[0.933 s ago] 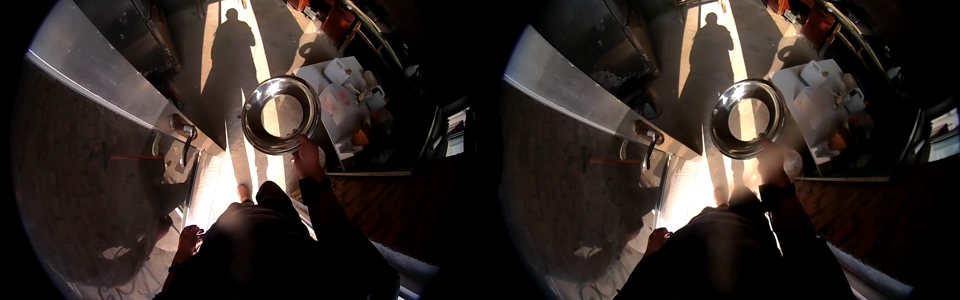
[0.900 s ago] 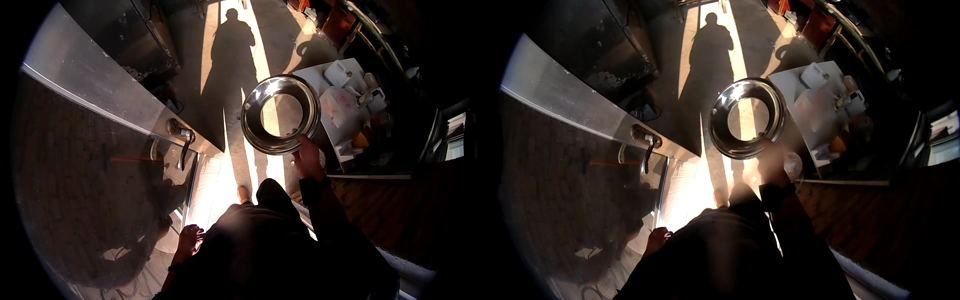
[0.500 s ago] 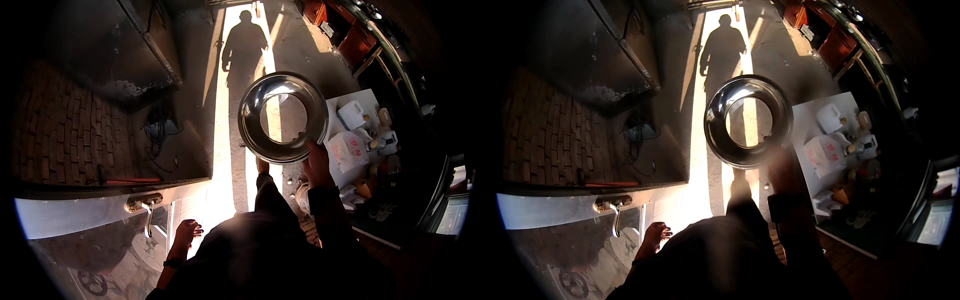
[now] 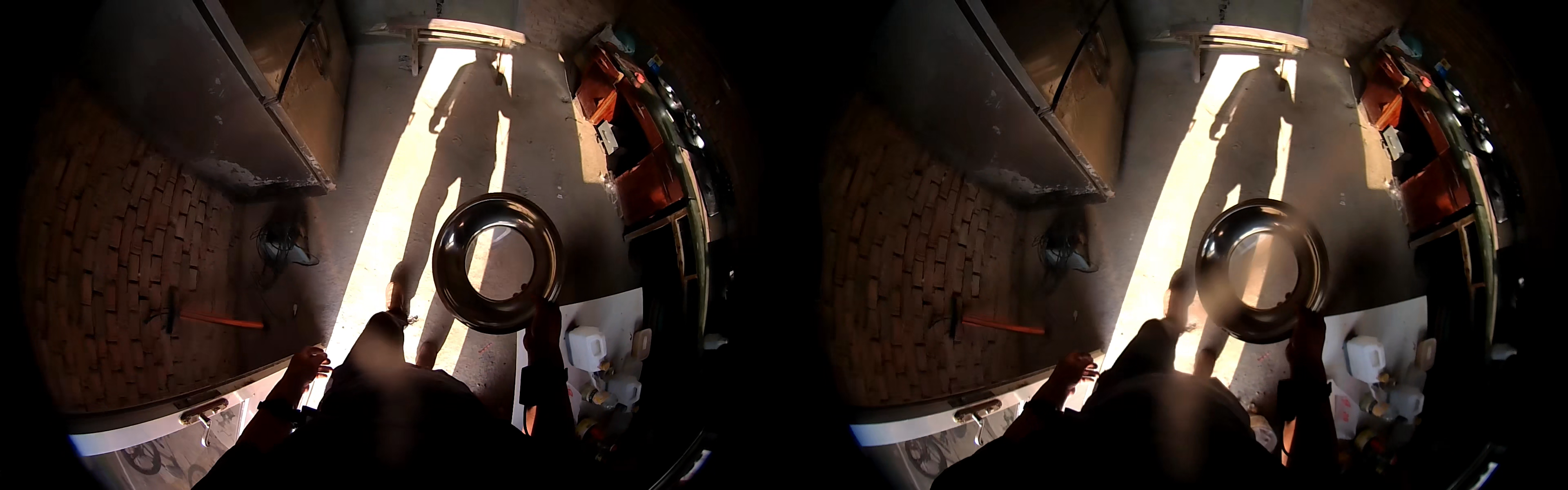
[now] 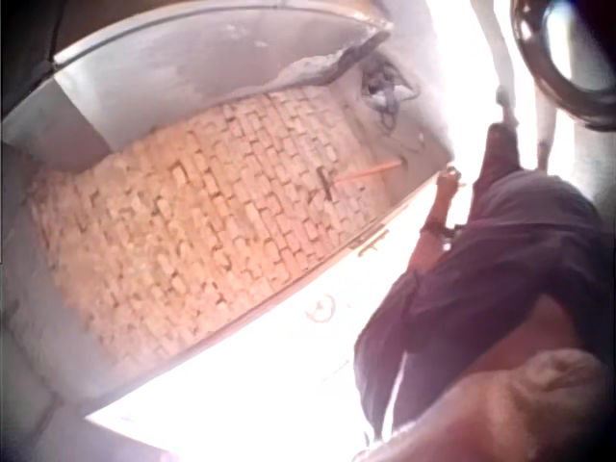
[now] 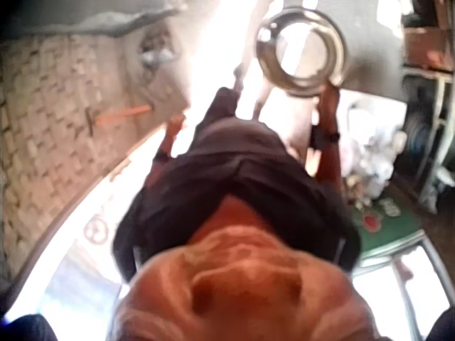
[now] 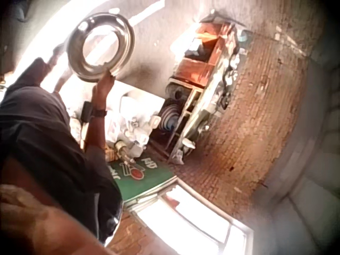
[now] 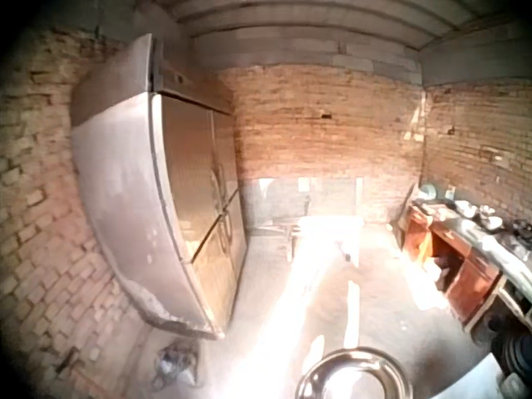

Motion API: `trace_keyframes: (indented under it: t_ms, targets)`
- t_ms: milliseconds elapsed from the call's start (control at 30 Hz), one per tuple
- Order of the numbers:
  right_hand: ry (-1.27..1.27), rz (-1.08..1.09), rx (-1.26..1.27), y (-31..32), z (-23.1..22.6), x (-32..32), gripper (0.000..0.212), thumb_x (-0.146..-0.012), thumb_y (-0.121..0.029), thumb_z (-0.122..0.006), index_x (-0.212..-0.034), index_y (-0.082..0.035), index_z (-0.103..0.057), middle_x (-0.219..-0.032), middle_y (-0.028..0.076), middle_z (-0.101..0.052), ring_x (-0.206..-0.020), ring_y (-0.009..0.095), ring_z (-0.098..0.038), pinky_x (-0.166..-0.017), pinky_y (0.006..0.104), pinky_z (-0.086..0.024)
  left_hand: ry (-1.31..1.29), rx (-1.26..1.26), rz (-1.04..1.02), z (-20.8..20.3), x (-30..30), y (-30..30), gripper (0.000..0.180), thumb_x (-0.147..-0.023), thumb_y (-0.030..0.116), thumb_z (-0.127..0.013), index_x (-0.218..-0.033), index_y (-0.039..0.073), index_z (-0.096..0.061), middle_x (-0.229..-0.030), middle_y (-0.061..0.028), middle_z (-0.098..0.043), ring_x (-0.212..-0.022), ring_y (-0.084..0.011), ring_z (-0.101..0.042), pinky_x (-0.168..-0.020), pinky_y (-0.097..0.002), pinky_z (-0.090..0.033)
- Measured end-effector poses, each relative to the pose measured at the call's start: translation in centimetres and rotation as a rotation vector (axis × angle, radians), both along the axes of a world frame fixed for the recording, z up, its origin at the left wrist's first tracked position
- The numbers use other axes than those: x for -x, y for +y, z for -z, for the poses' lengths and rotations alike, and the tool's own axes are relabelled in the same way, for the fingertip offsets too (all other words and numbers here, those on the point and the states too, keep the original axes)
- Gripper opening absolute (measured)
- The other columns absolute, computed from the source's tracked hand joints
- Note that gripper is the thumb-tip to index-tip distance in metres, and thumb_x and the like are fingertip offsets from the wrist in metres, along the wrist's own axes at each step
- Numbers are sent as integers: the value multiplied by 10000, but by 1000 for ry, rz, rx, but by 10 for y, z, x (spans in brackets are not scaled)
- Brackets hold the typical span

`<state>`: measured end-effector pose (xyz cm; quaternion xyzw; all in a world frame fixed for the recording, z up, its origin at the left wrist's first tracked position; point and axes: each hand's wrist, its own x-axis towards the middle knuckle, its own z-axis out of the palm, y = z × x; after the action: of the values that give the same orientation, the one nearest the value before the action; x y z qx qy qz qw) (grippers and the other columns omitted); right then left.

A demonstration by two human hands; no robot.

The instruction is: The person uses a screwdriver and pliers to tighten or adjust the handle and center screw on a metallic pot lid, then carries the lid into a kitchen and places it in a cabinet.

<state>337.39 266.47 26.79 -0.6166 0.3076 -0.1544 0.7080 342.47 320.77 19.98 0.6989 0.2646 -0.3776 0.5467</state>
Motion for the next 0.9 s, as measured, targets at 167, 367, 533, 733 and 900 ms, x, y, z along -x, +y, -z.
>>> trace_keyframes:
  t_ms: [167,367,533,733,900]
  targets:
    - [48,148,-81,-42,22,-89,331,-1011,-244,-544,-1166,18,-673,-964,98,-714,-852,161,-657,-765,335,-513,58,49,13,9,-143,-64,277,-953,167,-595,-1155,-19,-556,-978,-166,-662,-759,-277,-708,-642,-390,-581]
    - [-39,245,61,-63,-24,-209,267,-975,-189,-576,-1147,-5,-662,-904,43,-686,-769,123,-617,-668,292,-479,-16,47,129,2,-333,-117,219,-972,222,-591,-1126,71,-558,-958,-119,-629,-742,-233,-661,-655,-391,-561]
    - [-182,332,-190,-93,-36,-297,280,-953,-151,-598,-1167,19,-662,-943,53,-700,-776,143,-627,-688,294,-501,-158,14,180,-3,-486,-139,322,-946,277,-623,-1170,56,-555,-984,-113,-627,-759,-234,-659,-659,-409,-558]
    - [-46,193,-175,-166,-16,-412,254,-938,-140,-715,-1134,-2,-633,-983,85,-697,-881,164,-670,-796,317,-556,-141,231,-37,-12,-611,-194,78,-900,164,-572,-864,102,-543,-818,-65,-567,-603,-177,-560,-542,-351,-465]
    - [33,242,-196,-236,22,-535,235,-952,-203,-686,-1051,5,-641,-868,90,-697,-770,164,-646,-677,328,-513,-192,16,-181,-14,-678,-230,85,-867,139,-562,-830,128,-486,-767,-33,-501,-634,-175,-512,-501,-311,-369]
